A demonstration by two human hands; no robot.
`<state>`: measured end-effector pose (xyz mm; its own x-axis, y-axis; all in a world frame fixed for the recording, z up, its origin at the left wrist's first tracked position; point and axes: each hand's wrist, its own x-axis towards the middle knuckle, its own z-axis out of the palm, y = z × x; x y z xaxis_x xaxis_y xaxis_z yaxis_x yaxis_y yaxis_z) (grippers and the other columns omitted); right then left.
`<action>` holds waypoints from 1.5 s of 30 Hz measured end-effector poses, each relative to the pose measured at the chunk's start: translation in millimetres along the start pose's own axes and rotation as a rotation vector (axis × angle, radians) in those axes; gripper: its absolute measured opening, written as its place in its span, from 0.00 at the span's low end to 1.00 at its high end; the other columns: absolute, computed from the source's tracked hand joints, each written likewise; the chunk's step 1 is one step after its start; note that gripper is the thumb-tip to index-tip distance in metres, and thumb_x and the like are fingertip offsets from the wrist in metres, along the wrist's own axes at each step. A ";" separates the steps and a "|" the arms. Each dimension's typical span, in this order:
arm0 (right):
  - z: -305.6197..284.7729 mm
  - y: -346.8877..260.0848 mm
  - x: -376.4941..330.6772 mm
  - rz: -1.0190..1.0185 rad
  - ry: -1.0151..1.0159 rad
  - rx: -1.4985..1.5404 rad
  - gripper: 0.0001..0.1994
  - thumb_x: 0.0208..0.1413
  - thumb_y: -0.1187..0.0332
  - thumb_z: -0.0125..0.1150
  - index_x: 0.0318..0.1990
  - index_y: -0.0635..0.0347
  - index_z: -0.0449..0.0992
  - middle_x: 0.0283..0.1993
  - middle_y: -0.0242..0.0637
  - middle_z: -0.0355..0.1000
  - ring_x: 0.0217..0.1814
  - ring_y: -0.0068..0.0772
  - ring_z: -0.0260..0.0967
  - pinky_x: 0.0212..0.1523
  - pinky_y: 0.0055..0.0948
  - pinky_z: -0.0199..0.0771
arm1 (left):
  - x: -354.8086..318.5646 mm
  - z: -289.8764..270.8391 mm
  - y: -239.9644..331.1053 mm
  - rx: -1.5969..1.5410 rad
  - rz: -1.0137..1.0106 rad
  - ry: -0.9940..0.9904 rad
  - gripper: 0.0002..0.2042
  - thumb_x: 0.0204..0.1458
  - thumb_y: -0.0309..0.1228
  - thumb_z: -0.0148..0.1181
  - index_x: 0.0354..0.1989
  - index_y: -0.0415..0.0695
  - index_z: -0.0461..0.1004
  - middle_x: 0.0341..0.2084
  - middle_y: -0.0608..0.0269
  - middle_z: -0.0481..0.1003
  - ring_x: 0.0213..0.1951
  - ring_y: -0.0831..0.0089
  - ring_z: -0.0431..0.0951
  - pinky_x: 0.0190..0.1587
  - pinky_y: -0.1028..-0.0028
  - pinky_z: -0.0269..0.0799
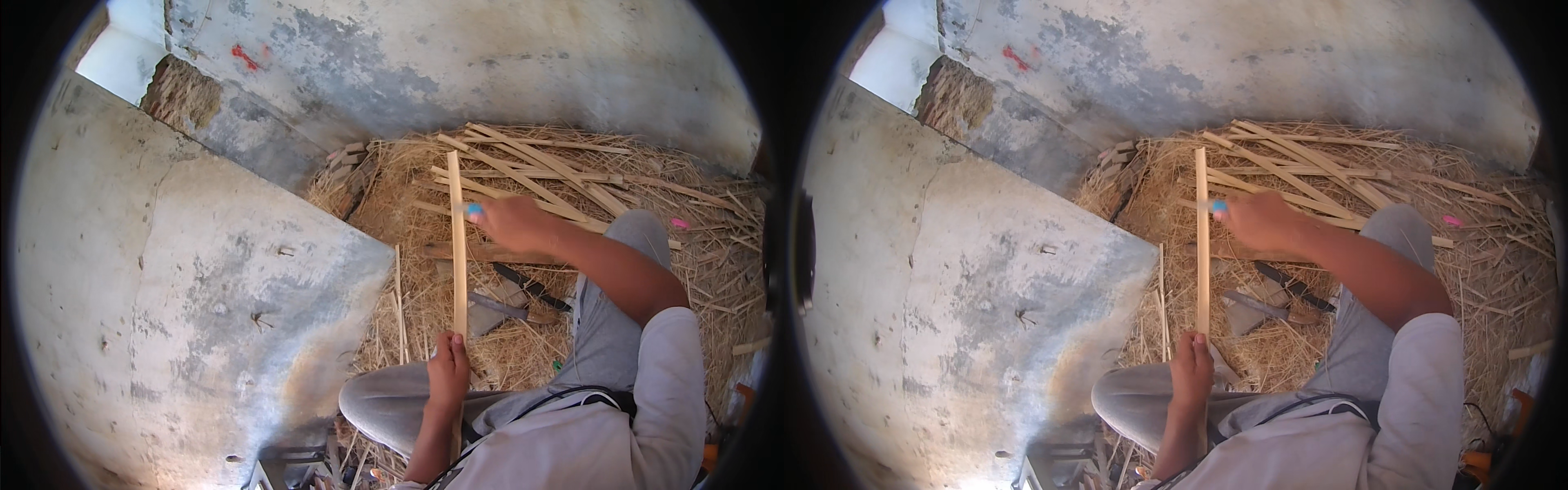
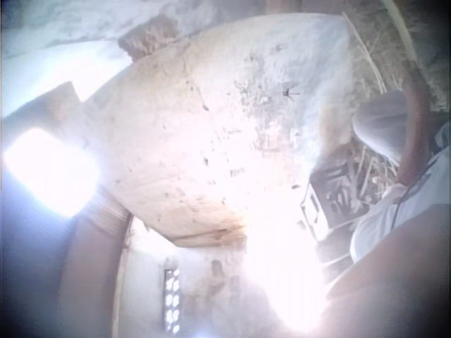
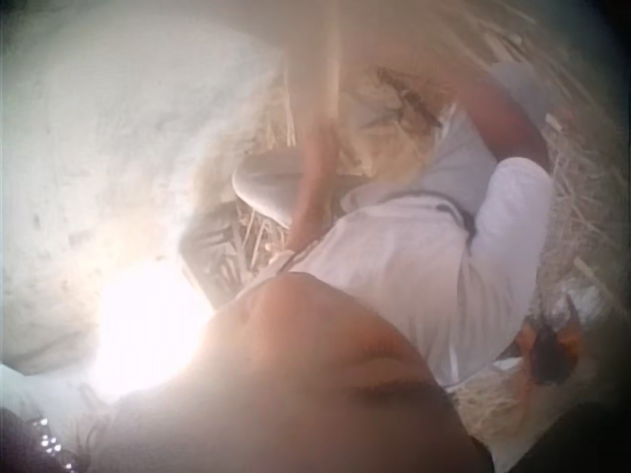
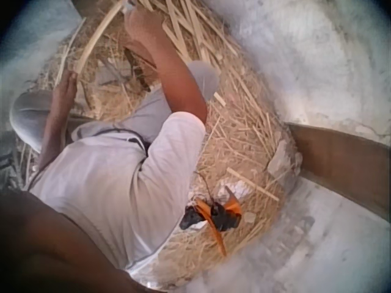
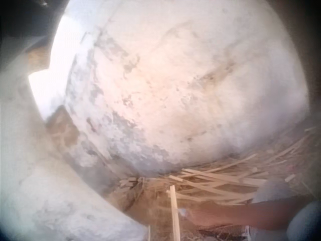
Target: The person sits on a straw-covered floor and uses a knife to shave a long, thin piece of wood. They hold the wood against their leg and scrape the blade along its length to remove thin strips of material.
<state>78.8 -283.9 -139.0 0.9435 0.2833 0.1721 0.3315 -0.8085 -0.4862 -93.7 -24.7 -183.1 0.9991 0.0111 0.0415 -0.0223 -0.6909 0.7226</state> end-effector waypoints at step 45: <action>-63.1 57.6 15.9 0.160 0.451 -0.065 0.20 0.73 0.54 0.39 0.44 0.63 0.70 0.18 0.36 0.67 0.16 0.40 0.64 0.20 0.41 0.66 | -11.5 -17.8 36.5 -0.860 -0.165 -0.513 0.12 0.72 0.36 0.39 0.38 0.44 0.64 0.14 0.71 0.58 0.12 0.82 0.55 0.15 0.77 0.52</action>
<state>112.8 -358.5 -110.2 0.8831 -0.0870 0.4610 0.1682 -0.8585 -0.4844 -106.7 -37.2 -144.9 0.8828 -0.3921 -0.2587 0.3007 0.0483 0.9525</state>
